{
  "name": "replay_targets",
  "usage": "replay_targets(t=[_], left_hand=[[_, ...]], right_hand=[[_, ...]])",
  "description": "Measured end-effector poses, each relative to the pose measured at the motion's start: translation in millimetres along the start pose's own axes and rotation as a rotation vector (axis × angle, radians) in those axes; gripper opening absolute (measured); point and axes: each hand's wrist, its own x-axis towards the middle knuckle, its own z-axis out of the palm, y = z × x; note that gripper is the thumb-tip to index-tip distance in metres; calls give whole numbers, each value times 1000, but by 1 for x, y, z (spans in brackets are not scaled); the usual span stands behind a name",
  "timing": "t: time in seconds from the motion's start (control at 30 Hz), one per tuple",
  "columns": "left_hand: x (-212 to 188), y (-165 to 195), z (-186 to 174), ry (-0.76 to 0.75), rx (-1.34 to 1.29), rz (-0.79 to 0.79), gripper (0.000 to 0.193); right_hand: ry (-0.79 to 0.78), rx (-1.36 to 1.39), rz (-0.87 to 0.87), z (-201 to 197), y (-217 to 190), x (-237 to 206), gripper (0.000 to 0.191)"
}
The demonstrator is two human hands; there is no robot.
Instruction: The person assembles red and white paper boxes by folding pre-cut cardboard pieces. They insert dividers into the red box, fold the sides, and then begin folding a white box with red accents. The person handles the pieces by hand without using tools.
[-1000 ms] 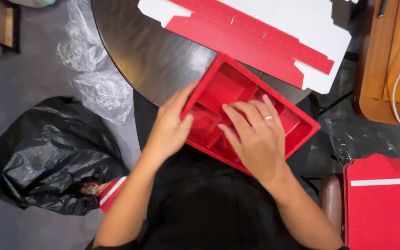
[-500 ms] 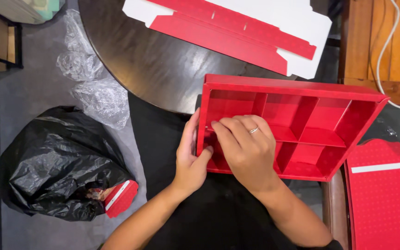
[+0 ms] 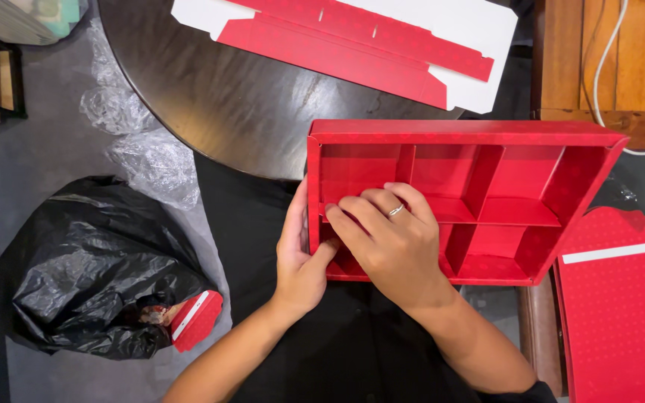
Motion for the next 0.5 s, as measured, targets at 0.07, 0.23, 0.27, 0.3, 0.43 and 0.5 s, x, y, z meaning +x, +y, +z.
replay_targets(t=[0.07,0.23,0.27,0.3,0.43,0.5], left_hand=[[0,-1,1,-10,11,-1,83],[0,-3,3,-8,32,2,83],[0,-3,4,-7,40,7,84],[0,-4,4,-5,31,7,84],[-1,-4,6,-12,19,-7,84],[-2,-4,7,-11,44,5,85]], right_hand=[[-1,-2,7,-1,1,-1,23],[10,-11,35,0,1,-1,22],[7,-16,33,0,1,-1,22],[4,-22,31,-1,1,-1,21],[-15,-2,42,-3,2,-2,21],[-6,-6,48,-2,1,-1,21]])
